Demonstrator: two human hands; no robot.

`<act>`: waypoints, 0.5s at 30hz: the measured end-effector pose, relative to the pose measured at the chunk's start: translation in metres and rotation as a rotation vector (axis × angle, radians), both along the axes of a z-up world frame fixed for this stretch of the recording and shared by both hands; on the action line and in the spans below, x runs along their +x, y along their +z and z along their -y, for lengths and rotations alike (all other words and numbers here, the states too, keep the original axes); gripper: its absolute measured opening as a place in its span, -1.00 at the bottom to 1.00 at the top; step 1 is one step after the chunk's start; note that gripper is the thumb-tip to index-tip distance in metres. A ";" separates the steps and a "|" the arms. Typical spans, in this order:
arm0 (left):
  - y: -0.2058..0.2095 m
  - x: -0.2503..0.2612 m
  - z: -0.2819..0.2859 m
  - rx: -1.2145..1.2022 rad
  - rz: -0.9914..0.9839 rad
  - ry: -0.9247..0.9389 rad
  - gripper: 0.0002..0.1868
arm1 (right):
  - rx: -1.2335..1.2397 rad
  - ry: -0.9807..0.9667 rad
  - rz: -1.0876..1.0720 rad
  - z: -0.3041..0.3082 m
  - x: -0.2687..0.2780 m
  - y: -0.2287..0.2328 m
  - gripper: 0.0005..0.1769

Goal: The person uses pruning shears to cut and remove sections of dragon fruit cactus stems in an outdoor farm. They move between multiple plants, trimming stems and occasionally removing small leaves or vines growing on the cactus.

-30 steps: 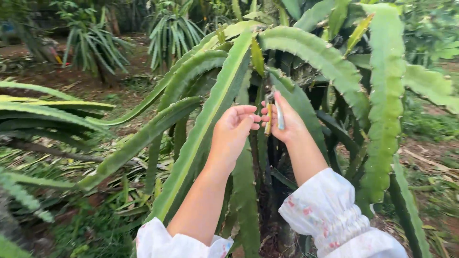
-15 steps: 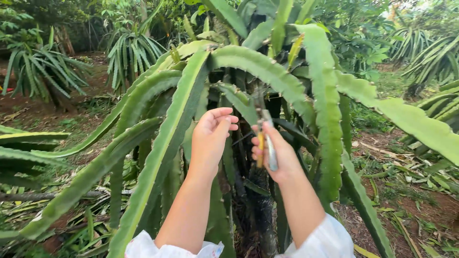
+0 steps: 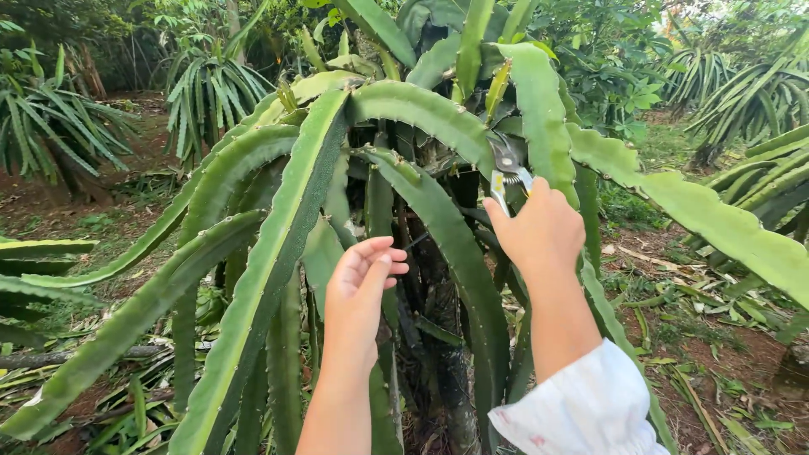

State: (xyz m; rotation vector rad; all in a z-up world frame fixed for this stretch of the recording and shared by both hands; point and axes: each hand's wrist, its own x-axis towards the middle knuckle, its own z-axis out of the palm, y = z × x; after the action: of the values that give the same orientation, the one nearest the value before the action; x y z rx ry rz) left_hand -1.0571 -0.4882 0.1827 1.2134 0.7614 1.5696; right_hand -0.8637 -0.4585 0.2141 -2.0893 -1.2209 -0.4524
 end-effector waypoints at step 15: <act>-0.009 -0.009 0.002 -0.060 0.010 -0.028 -0.77 | 0.038 0.021 0.029 -0.013 -0.003 0.011 -0.40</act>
State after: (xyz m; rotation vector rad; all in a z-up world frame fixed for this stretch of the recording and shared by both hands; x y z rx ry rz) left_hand -1.0656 -0.4903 0.1734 1.1664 0.7765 1.5183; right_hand -0.8664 -0.4454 0.2248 -2.0425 -1.2395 -0.4941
